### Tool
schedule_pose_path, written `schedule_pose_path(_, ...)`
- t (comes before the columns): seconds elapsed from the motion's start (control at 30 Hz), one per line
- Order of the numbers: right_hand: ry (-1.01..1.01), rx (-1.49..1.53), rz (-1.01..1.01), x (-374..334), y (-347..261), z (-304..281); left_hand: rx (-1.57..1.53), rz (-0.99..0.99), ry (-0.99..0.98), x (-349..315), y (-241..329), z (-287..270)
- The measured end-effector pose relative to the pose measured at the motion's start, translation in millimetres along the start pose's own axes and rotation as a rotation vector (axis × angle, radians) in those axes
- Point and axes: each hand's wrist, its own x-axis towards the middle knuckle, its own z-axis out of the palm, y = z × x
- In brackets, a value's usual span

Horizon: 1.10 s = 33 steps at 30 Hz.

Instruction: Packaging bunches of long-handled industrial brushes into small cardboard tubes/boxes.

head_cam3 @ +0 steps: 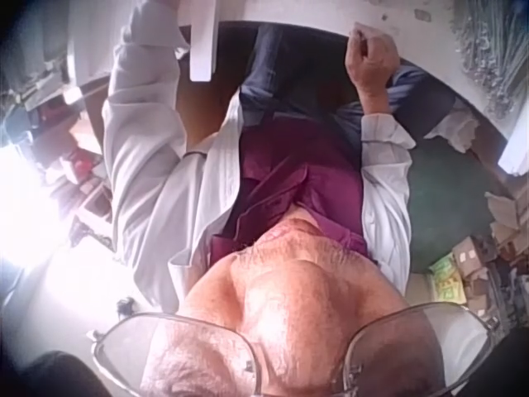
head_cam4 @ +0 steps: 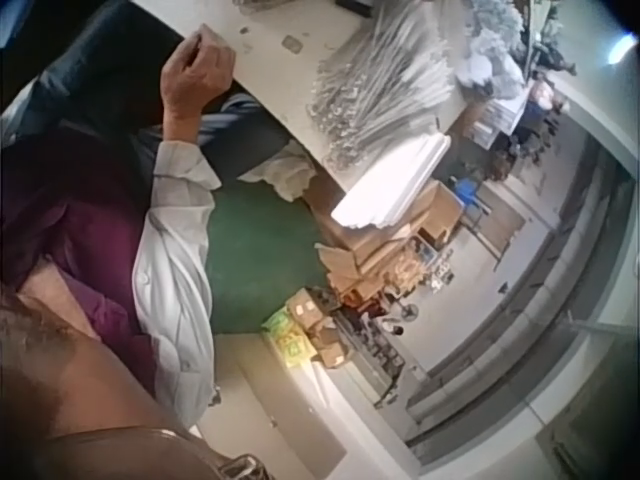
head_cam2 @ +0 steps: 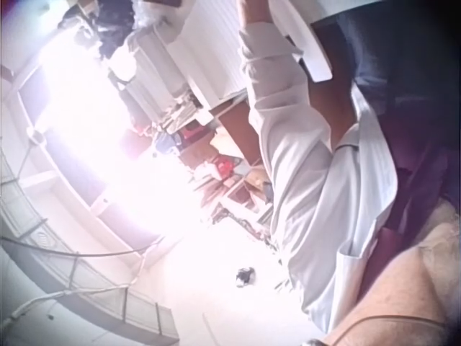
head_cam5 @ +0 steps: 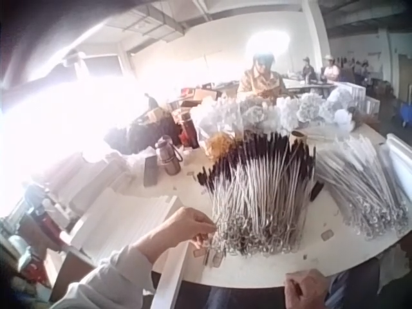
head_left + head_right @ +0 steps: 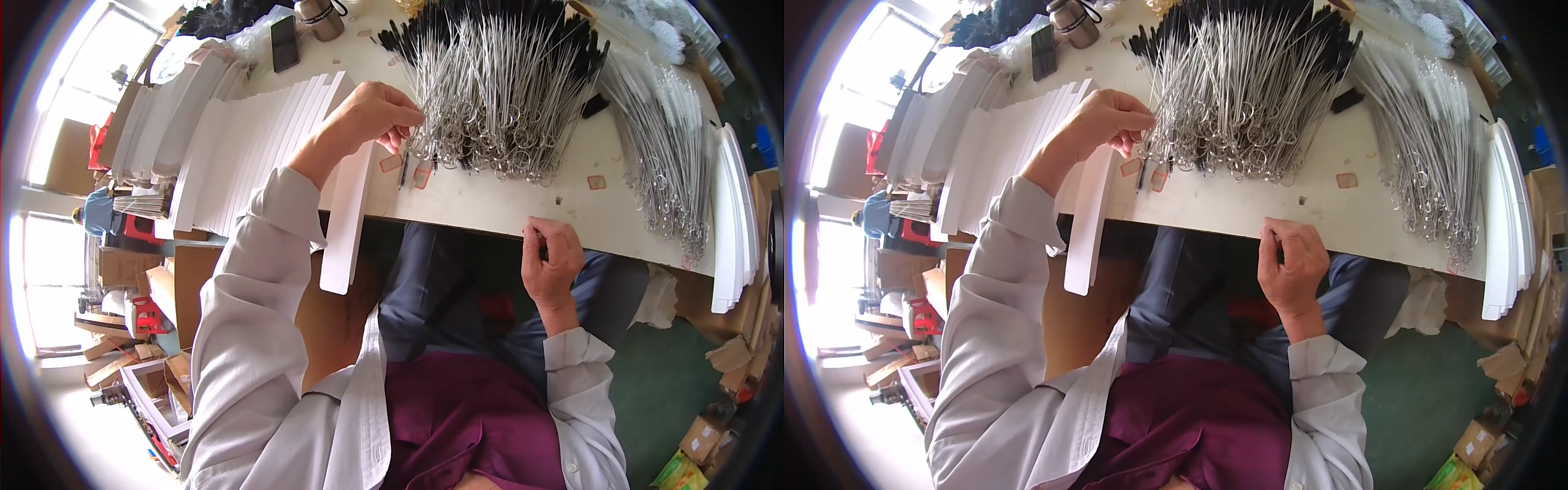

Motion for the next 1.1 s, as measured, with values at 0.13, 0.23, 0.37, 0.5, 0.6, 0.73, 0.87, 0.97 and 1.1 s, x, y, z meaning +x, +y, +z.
schedule_pose_path(0.13, -0.006, 0.0, 0.015, 0, -1, -2, -0.17, -0.037, -0.097, 3, -1, -6)
schedule_pose_path(0.23, -0.006, 0.0, 0.012, 0, -1, 0, -0.253, -0.066, -0.099, 4, -5, -14)
schedule_pose_path(0.37, 0.007, 0.003, 0.021, 0, -2, -1, -0.308, -0.076, -0.153, 4, -12, -12)
schedule_pose_path(0.5, 0.017, 0.026, 0.037, 4, -4, -1, -0.297, -0.077, -0.181, 5, -14, -10)
schedule_pose_path(0.6, 0.007, 0.018, 0.032, 2, -2, 0, -0.267, -0.037, -0.247, 10, -14, -16)
schedule_pose_path(0.73, 0.0, -0.003, 0.022, 1, -1, -1, -0.208, -0.047, -0.228, 9, -9, -25)
schedule_pose_path(0.87, -0.044, 0.04, 0.052, 7, -7, -5, -0.192, -0.06, -0.168, 3, -12, -17)
schedule_pose_path(0.97, -0.076, 0.026, -0.067, 32, -23, -9, -0.237, -0.036, -0.205, 2, -12, -14)
schedule_pose_path(1.1, -0.146, 0.023, -0.25, 71, -42, 10, -0.216, -0.019, -0.215, 1, -11, -20)
